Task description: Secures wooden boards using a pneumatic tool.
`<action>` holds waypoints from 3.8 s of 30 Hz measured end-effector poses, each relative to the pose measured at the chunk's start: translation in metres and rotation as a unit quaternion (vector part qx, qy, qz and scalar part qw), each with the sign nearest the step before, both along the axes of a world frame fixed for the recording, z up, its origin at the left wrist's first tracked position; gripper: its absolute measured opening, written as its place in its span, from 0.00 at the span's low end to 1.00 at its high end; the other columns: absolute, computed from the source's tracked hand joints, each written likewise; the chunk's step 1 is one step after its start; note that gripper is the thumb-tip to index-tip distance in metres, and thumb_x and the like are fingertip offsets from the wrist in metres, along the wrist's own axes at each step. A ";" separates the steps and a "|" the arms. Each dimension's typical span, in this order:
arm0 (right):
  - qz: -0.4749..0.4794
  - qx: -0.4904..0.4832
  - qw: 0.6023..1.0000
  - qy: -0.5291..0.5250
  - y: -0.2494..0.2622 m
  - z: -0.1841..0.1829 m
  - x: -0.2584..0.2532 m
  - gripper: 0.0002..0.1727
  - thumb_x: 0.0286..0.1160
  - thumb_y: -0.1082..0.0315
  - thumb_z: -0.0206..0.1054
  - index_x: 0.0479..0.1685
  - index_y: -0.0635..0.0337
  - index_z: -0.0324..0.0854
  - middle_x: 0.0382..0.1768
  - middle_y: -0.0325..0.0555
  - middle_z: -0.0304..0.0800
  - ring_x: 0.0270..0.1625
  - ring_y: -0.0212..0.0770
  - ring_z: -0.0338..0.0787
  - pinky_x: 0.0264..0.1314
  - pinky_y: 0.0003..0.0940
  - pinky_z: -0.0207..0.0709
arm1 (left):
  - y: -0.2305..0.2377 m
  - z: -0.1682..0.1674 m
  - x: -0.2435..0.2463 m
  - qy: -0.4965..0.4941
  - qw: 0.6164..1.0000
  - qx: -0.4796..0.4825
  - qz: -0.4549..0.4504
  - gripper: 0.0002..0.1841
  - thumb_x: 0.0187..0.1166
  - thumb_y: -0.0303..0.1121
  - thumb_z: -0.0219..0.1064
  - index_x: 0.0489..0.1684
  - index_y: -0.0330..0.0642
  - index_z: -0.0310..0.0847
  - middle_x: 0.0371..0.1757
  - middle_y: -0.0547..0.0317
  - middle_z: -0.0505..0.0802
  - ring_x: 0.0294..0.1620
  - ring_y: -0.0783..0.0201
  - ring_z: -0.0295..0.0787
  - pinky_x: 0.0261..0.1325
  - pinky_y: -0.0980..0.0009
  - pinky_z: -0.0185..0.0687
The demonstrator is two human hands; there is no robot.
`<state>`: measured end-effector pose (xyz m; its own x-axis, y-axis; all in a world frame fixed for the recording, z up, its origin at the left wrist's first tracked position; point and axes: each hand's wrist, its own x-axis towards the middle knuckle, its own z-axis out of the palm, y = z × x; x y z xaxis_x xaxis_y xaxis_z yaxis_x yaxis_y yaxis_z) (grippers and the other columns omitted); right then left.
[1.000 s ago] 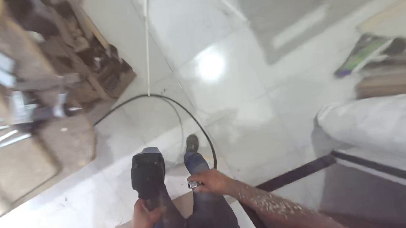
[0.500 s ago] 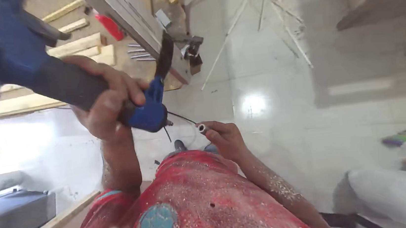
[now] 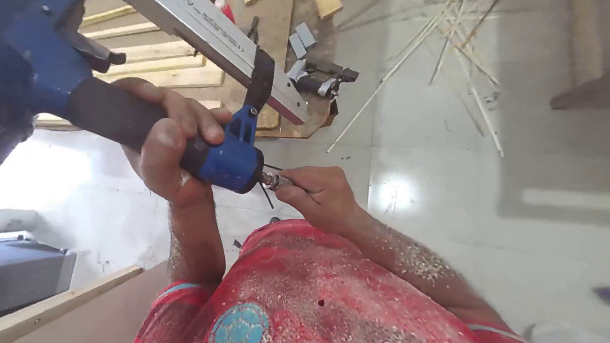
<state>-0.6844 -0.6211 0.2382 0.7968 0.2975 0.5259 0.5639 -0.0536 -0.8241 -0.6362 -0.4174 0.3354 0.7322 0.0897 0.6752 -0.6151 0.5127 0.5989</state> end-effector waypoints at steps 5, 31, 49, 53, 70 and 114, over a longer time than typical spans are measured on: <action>0.012 -0.014 1.000 0.015 0.004 -0.006 0.000 0.19 0.88 0.59 0.63 0.44 0.68 0.91 0.28 0.43 0.91 0.29 0.25 0.85 0.35 0.22 0.81 | 0.007 -0.014 0.004 0.018 0.999 0.030 0.004 0.14 0.70 0.29 0.68 0.51 0.41 0.71 0.24 0.55 0.89 0.29 0.53 0.93 0.46 0.45 0.95; 0.046 -0.314 0.935 0.158 -0.029 0.015 0.073 0.35 0.86 0.41 0.55 0.83 0.57 0.74 0.71 0.51 0.87 0.72 0.46 0.87 0.74 0.53 0.80 | -0.015 -0.100 0.035 0.210 0.949 0.137 0.192 0.22 0.65 0.32 0.82 0.53 0.37 0.76 0.31 0.56 0.95 0.30 0.59 0.95 0.40 0.54 0.97; 0.063 0.001 0.935 0.349 0.048 -0.001 0.202 0.14 0.71 0.71 0.71 0.55 0.56 0.85 0.40 0.43 0.98 0.40 0.41 0.97 0.47 0.39 0.93 | 0.046 -0.098 0.082 0.124 0.762 0.633 -0.054 0.39 0.76 0.57 0.71 0.78 0.35 0.74 0.59 0.44 0.93 0.59 0.48 0.92 0.65 0.47 0.85; -0.037 -0.178 0.924 0.337 0.037 -0.019 0.189 0.21 0.66 0.60 0.80 0.56 0.58 0.84 0.41 0.37 0.95 0.39 0.36 0.95 0.48 0.39 0.93 | 0.127 -0.149 0.074 0.062 0.787 0.606 -0.095 0.23 0.83 0.51 0.67 0.65 0.43 0.87 0.53 0.54 0.97 0.54 0.55 0.95 0.63 0.51 0.88; -0.103 -0.241 0.768 0.584 0.186 -0.031 0.237 0.16 0.65 0.64 0.77 0.50 0.59 0.86 0.41 0.35 0.93 0.45 0.20 0.89 0.54 0.23 0.84 | 0.376 -0.274 0.362 0.199 0.525 0.827 -0.005 0.56 0.49 0.55 0.90 0.86 0.44 0.67 0.88 0.40 0.69 0.91 0.35 0.58 0.89 0.37 0.57; -0.270 -0.188 0.667 0.668 0.393 -0.057 0.257 0.18 0.74 0.61 0.69 0.47 0.71 0.88 0.42 0.49 0.94 0.47 0.28 0.91 0.60 0.26 0.81 | 0.400 -0.345 0.439 0.072 0.569 0.797 -0.190 0.60 0.45 0.66 0.78 0.84 0.36 0.65 0.79 0.34 0.76 0.80 0.31 0.70 0.73 0.30 0.65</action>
<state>-0.4269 -0.2281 0.1810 0.5236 -0.3127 -0.7925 -0.8464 -0.2968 -0.4421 -0.1968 -0.0171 -0.0099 0.5514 -0.7360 -0.3928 -0.5273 -0.6723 0.5195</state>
